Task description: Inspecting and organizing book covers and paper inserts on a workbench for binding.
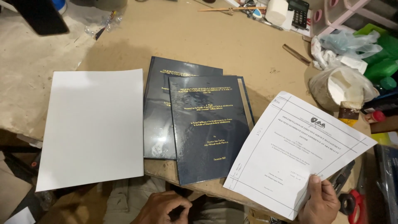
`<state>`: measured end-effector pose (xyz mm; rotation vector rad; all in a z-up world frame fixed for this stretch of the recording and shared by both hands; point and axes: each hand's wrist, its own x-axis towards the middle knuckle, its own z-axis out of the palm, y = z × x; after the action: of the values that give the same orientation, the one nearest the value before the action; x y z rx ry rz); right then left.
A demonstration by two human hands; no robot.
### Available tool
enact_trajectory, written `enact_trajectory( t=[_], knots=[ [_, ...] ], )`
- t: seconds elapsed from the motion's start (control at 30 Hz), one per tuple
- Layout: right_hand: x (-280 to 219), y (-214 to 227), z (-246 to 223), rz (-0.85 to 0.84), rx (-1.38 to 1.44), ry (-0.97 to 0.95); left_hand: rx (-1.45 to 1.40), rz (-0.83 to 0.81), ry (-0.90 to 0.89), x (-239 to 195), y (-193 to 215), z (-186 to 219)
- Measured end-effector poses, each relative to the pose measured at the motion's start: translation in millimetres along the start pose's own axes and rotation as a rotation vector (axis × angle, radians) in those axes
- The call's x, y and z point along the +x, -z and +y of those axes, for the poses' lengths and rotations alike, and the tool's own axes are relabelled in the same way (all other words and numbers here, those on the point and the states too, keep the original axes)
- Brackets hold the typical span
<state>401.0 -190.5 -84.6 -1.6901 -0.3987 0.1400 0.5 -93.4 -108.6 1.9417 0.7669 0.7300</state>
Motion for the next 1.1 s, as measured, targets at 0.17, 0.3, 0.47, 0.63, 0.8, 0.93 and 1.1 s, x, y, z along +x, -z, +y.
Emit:
enact_trajectory(
  t=[0.17,0.3,0.47,0.63,0.8,0.93,1.1],
  knots=[
    [0,2,1,-0.047,0.050,0.049,-0.060,0.136,-0.146,-3,-5,-7],
    [-3,-1,-4,-0.045,0.035,0.041,-0.053,0.114,-0.104,0,-3,-5],
    [-1,1,-2,-0.032,0.056,0.022,-0.036,0.019,0.039,6,3,16],
    [1,1,3,-0.010,0.060,0.024,-0.015,0.002,0.014,5,2,11],
    [6,4,10,-0.010,0.068,0.041,-0.007,0.039,0.025,3,0,14],
    [2,3,1,-0.054,0.073,0.035,-0.097,0.215,-0.098,8,-5,24],
    [-1,4,-1,-0.081,0.090,0.042,-0.249,0.265,-0.146,24,2,60]
  ],
)
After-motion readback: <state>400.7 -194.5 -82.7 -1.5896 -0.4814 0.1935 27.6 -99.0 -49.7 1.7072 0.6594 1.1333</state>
